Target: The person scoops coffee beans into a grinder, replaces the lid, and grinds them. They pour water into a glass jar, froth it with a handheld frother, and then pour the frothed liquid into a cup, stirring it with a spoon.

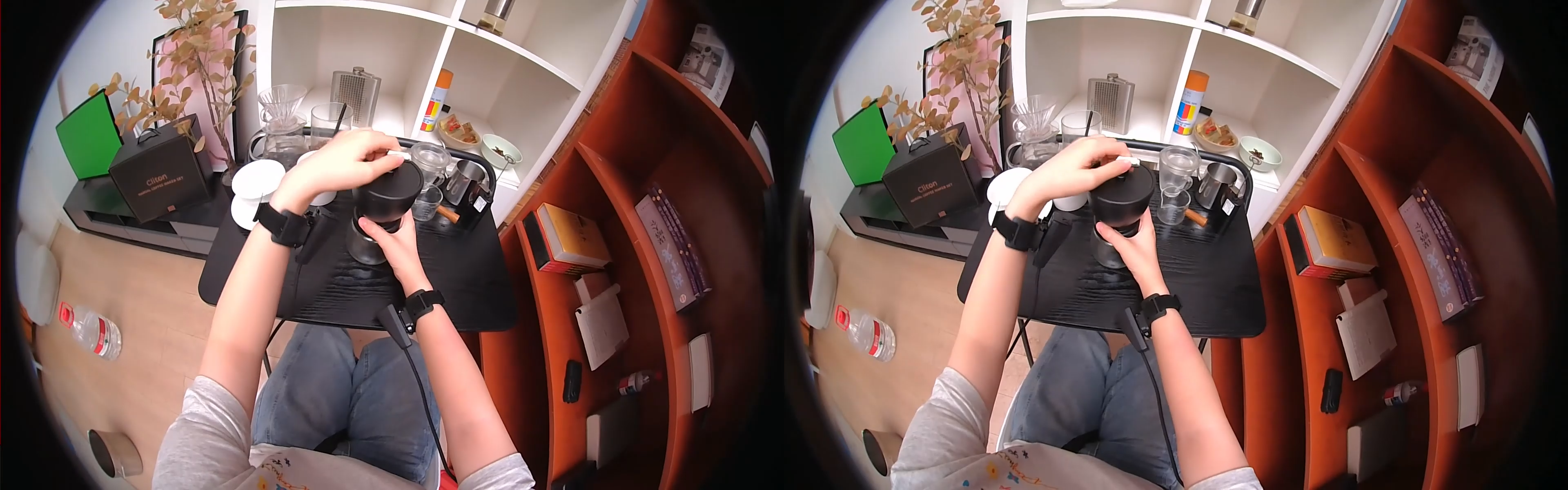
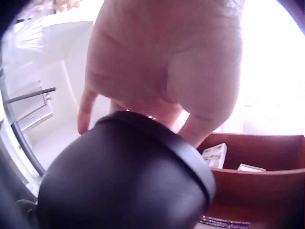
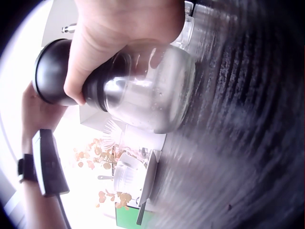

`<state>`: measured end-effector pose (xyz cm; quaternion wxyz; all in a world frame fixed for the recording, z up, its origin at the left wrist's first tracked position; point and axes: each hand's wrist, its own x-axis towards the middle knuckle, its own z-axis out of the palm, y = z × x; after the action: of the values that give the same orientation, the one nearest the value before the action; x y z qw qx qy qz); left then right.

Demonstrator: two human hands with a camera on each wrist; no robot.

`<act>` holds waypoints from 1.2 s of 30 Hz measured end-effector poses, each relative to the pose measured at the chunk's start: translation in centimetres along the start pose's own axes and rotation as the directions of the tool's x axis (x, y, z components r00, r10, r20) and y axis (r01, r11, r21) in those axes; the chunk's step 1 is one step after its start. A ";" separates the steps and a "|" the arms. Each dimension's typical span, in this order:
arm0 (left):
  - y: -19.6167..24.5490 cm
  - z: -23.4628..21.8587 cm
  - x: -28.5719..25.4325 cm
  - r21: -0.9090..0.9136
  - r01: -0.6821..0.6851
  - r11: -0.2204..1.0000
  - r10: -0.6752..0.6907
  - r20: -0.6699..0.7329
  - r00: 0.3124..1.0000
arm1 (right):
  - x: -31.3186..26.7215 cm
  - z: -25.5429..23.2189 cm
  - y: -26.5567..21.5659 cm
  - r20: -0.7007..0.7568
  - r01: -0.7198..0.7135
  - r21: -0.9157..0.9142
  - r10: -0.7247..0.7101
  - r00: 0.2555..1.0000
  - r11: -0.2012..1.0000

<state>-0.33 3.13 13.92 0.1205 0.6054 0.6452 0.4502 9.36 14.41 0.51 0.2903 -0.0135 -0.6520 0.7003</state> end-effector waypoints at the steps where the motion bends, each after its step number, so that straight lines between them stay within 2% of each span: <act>1: 1.3 0.5 -0.3 0.407 0.007 0.913 0.040 -0.109 0.993 | 0.0 0.0 0.0 0.003 -0.002 -0.001 0.002 1.000 1.000; 2: 2.2 1.1 -0.4 0.741 0.064 0.669 0.119 -0.191 0.974 | 0.0 0.0 0.1 0.005 0.001 0.006 -0.001 1.000 1.000; 4: 2.2 3.0 0.5 0.840 0.140 0.524 0.232 -0.299 0.926 | -0.1 0.1 0.0 0.010 -0.004 0.012 0.004 1.000 1.000; 6: 2.7 4.7 1.5 0.884 0.199 0.424 0.251 -0.325 0.912 | -0.1 0.3 -0.1 -0.016 0.058 0.021 -0.057 0.998 0.998; 7: 2.6 5.4 2.1 0.910 0.229 0.345 0.236 -0.321 0.917 | 0.0 0.1 0.3 -0.017 0.041 -0.049 -0.042 0.999 0.998; 8: 1.9 5.9 2.9 0.920 0.280 0.273 0.150 -0.329 0.932 | 0.1 -0.1 0.7 -0.014 0.033 -0.025 -0.034 0.999 0.999; 10: 3.0 5.8 3.5 0.923 0.293 0.251 -0.047 -0.291 0.956 | 0.5 -0.1 0.8 -0.018 0.069 -0.044 -0.069 0.997 0.997; 14: 2.6 6.2 3.0 0.915 0.326 0.239 -0.069 -0.319 0.945 | 0.3 0.0 0.5 -0.019 -0.009 -0.064 0.008 1.000 0.998; 16: 1.5 6.3 2.6 0.856 0.379 0.351 0.212 -0.467 0.858 | 0.0 0.1 0.3 -0.026 0.044 -0.105 -0.047 0.999 0.993; 17: 1.0 6.3 2.3 0.834 0.346 0.431 0.265 -0.483 0.834 | 0.1 -0.3 0.9 0.001 0.039 -0.087 -0.039 0.999 0.995; 18: 1.1 6.0 2.1 0.836 0.343 0.429 0.266 -0.480 0.836 | 0.1 -0.1 0.7 -0.001 0.041 -0.085 -0.041 0.999 0.996; 20: 1.4 5.6 1.5 0.777 0.278 0.564 0.228 -0.470 0.853 | -0.1 0.2 0.3 -0.035 0.063 -0.060 -0.065 0.997 0.996; 21: 1.1 5.3 1.3 0.777 0.278 0.565 0.229 -0.471 0.852 | -0.1 0.2 0.2 -0.035 0.064 -0.061 -0.067 0.997 0.996; 23: 0.3 4.5 0.7 0.683 0.103 0.723 0.248 -0.396 0.884 | -0.1 0.3 0.0 -0.031 0.019 -0.034 -0.020 0.999 0.999; 24: 0.0 4.0 0.4 0.682 0.103 0.724 0.248 -0.397 0.884 | -0.1 0.2 0.0 -0.030 0.018 -0.035 -0.019 0.999 0.999; 26: -0.8 3.1 -0.3 0.372 -0.121 0.920 0.257 -0.340 0.905 | -0.1 0.2 0.0 -0.024 0.003 -0.003 -0.003 1.000 1.000; 28: -1.1 2.8 -0.6 0.333 -0.126 0.934 0.250 -0.362 0.898 | 0.0 0.3 0.1 -0.019 0.029 -0.003 -0.029 0.999 1.000; 31: -1.8 3.8 -0.7 0.144 -0.118 0.983 0.178 -0.542 0.822 | -0.1 0.3 -0.2 -0.032 0.017 -0.034 -0.018 0.999 0.999; 32: -2.1 4.3 -0.7 0.144 -0.126 0.982 0.184 -0.538 0.823 | -0.2 0.4 -0.3 -0.035 0.020 -0.016 -0.020 0.999 1.000; 35: -2.1 5.5 -0.7 0.038 -0.111 0.993 0.105 -0.704 0.703 | -0.3 0.4 -0.2 -0.044 0.017 -0.004 -0.017 0.999 1.000; 36: -2.2 5.6 -0.7 0.021 -0.128 0.992 0.105 -0.707 0.699 | -0.3 0.4 -0.2 -0.037 0.007 -0.004 -0.007 0.999 1.000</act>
<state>2.24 5.22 8.87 -0.1553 0.4248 0.5959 0.6636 9.52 13.92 0.67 0.3046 -0.0249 -0.6480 0.6976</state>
